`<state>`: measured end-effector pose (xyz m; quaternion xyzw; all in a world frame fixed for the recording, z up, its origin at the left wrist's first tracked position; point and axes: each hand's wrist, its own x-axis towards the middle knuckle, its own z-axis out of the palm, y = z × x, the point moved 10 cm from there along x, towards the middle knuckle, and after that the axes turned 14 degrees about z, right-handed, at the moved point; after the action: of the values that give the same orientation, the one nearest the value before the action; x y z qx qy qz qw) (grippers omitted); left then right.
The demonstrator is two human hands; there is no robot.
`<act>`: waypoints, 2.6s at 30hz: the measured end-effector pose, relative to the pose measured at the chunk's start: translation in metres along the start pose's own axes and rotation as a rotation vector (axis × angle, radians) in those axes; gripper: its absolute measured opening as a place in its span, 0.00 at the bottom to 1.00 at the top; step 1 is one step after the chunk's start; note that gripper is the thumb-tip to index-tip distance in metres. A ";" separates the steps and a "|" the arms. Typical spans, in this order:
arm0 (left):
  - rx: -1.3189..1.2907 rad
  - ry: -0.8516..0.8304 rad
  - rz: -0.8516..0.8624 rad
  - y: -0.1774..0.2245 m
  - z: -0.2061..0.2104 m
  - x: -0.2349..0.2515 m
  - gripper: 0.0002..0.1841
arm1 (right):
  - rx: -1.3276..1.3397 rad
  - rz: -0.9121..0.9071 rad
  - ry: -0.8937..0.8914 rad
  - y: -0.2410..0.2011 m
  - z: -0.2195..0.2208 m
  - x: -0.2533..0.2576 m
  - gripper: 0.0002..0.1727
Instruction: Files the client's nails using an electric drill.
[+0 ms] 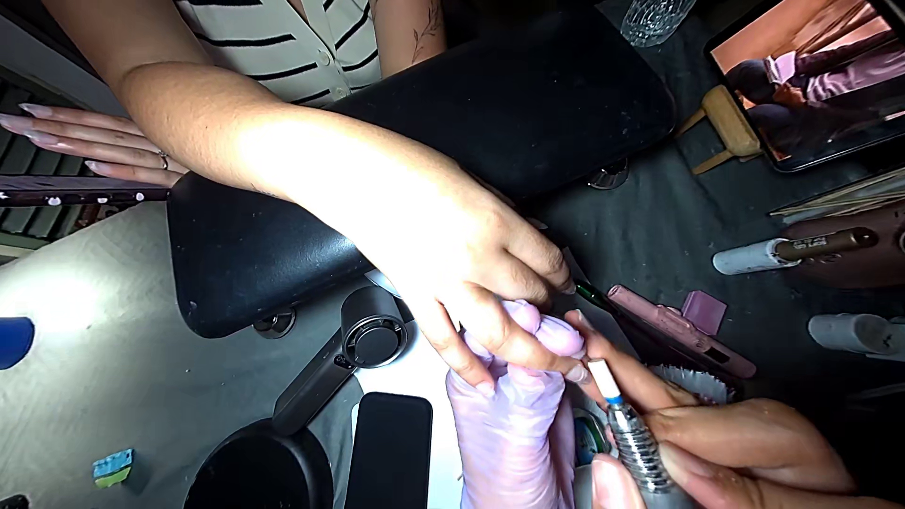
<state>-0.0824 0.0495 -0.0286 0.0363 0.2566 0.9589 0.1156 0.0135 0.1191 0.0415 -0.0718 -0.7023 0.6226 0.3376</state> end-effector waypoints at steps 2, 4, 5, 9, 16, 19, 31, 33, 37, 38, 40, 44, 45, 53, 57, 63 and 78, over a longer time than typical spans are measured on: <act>0.033 0.018 0.006 0.002 0.000 0.002 0.08 | 0.003 0.026 -0.066 0.000 0.004 0.005 0.08; 0.068 0.011 0.017 0.004 0.000 0.004 0.07 | 0.007 0.043 -0.085 0.000 0.006 0.006 0.09; 0.083 0.005 0.018 0.005 0.000 0.004 0.07 | 0.017 0.053 -0.080 0.001 0.006 0.006 0.08; 0.119 0.033 0.016 0.006 -0.003 0.003 0.07 | -0.095 0.050 -0.019 -0.002 0.004 0.004 0.09; 0.138 0.003 0.034 0.000 -0.015 -0.002 0.11 | -0.134 0.025 0.067 0.000 -0.005 -0.003 0.13; 0.123 0.024 0.035 0.002 -0.011 0.000 0.10 | -0.159 0.026 0.058 -0.002 -0.002 0.000 0.12; 0.113 0.008 0.018 0.001 -0.010 -0.001 0.09 | -0.134 0.000 0.029 -0.005 0.002 0.003 0.10; 0.108 0.021 0.017 0.004 -0.004 0.003 0.07 | -0.123 -0.027 -0.030 -0.006 0.005 0.004 0.09; 0.104 0.001 0.027 0.008 0.002 0.006 0.05 | -0.134 -0.055 -0.002 -0.006 0.004 0.002 0.09; 0.131 -0.003 0.032 0.008 0.001 0.006 0.05 | -0.126 -0.052 0.024 -0.006 0.002 0.002 0.09; 0.179 -0.010 0.040 0.009 -0.002 0.006 0.06 | -0.091 -0.040 0.052 -0.003 -0.004 0.003 0.08; 0.204 -0.035 0.077 0.012 -0.001 0.008 0.06 | -0.050 -0.015 0.048 -0.001 -0.006 0.005 0.09; 0.215 -0.039 0.078 0.012 -0.001 0.009 0.05 | -0.051 -0.012 0.045 -0.001 -0.006 0.005 0.09; 0.214 -0.034 0.083 0.012 -0.001 0.008 0.06 | -0.112 -0.035 0.083 -0.002 -0.006 0.003 0.10; 0.211 -0.016 0.076 0.012 -0.003 0.007 0.07 | -0.105 -0.004 0.071 -0.002 -0.005 0.004 0.09; 0.191 0.002 0.050 0.009 -0.005 0.005 0.08 | -0.025 -0.016 0.037 -0.003 -0.005 0.006 0.08; 0.185 0.011 0.064 0.010 -0.007 0.004 0.07 | -0.098 0.013 0.022 -0.002 -0.004 0.004 0.09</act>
<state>-0.0893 0.0388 -0.0301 0.0499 0.3436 0.9344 0.0795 0.0133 0.1244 0.0452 -0.0999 -0.7278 0.5887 0.3373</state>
